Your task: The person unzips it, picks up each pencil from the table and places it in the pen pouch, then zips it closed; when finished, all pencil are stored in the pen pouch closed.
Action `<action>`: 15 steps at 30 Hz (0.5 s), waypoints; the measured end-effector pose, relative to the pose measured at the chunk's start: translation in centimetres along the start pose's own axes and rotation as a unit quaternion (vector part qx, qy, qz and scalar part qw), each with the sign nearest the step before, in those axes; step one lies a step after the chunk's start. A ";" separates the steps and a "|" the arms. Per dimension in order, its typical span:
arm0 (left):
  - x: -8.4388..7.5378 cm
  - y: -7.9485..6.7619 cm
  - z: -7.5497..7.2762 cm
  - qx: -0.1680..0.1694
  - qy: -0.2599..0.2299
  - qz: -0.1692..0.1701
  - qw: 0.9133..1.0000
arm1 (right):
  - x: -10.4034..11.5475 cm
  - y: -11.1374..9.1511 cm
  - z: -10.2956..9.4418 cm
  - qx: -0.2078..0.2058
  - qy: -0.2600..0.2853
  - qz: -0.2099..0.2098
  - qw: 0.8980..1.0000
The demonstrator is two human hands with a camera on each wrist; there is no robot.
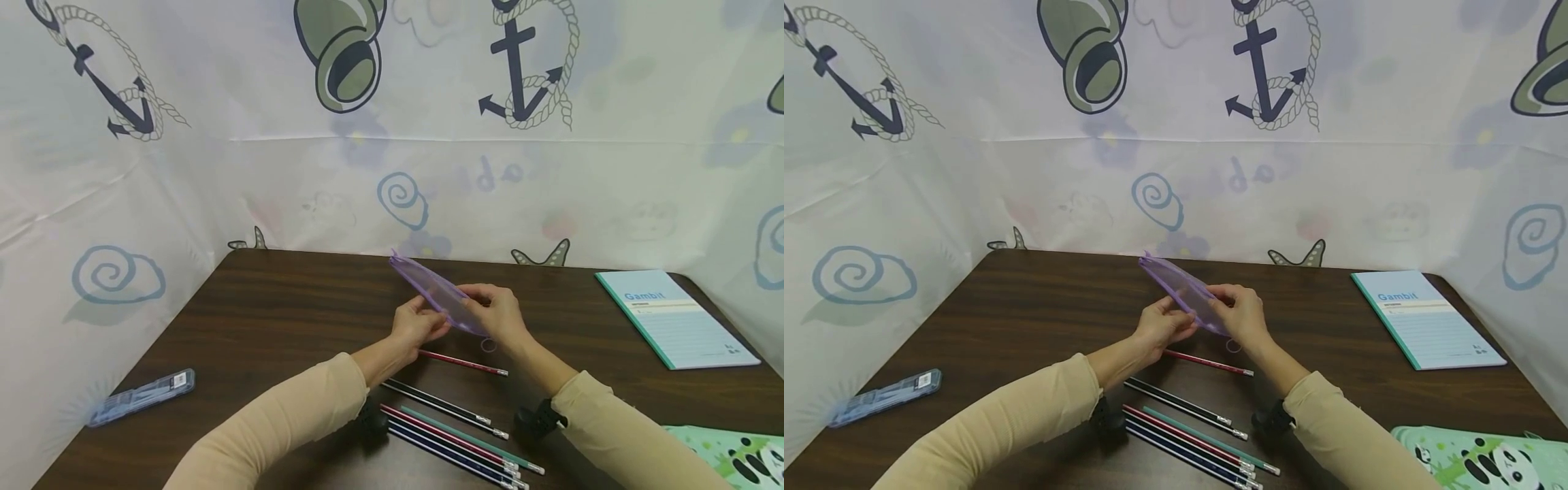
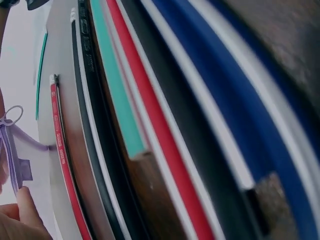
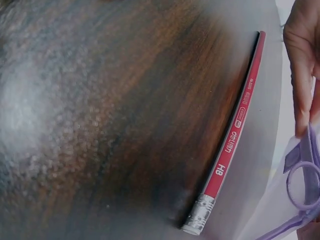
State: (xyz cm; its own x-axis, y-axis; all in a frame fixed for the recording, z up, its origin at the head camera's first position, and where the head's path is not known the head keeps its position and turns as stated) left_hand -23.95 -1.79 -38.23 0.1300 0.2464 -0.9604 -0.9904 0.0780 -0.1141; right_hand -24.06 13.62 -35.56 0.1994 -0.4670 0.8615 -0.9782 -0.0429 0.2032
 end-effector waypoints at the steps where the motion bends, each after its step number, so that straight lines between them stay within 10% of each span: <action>1: 0.1 0.0 -0.1 0.001 0.007 0.000 1.000 | -0.1 0.0 0.0 -0.005 0.005 0.007 1.000; 15: 0.8 0.5 -1.6 0.002 0.034 -0.053 0.998 | -0.8 0.7 -1.5 -0.093 -0.031 0.008 0.995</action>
State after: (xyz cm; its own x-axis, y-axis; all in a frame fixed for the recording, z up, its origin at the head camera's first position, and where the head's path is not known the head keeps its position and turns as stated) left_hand -24.37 -3.06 -39.44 0.2303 0.1696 -0.9582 -0.9711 0.1032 -0.2152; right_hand -24.81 15.32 -35.38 0.1741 -0.5205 0.8359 -0.9526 0.1261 0.2770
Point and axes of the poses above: each hand's wrist, its own y-axis towards the middle knuckle, its own z-axis out of the palm, x = y × z, the point moved 2 cm from there along y, towards the middle knuckle, and after that the axes turned 7 degrees about z, right-handed, at the moved point
